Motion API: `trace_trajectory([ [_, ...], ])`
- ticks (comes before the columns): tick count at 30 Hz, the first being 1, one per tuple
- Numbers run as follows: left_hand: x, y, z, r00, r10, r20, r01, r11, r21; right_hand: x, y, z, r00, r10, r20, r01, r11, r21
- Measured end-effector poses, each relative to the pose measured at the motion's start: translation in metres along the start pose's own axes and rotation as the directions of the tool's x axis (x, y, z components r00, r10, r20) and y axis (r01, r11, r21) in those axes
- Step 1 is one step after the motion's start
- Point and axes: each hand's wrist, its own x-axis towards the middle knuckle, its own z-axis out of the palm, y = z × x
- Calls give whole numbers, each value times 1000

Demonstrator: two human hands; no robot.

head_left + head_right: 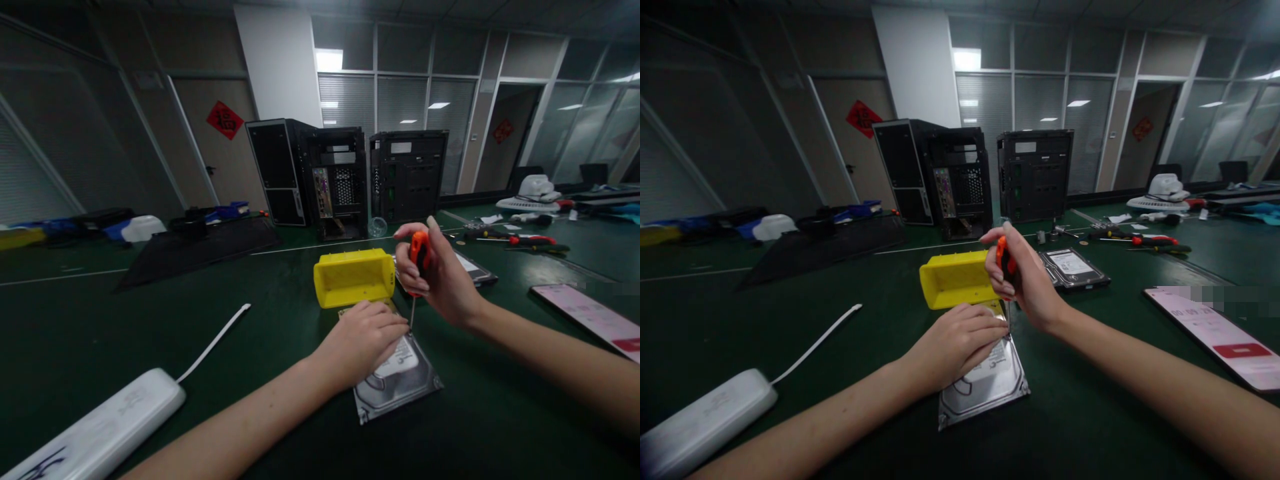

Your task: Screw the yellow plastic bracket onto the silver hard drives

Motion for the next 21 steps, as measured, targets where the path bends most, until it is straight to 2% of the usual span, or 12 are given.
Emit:
trace_trajectory([
  [6,0,-1,2,1000,18,-21,-18,1000,5,-2,1,2,999,1,49,0,1000,-10],
  [14,0,-1,2,1000,18,-12,-18,1000,1,-1,-1,3,998,-60,-7,60,997,-42],
  [21,0,0,1,1000,7,-2,-7,1000,-4,0,1,2,999,-15,-29,14,1000,-28],
])
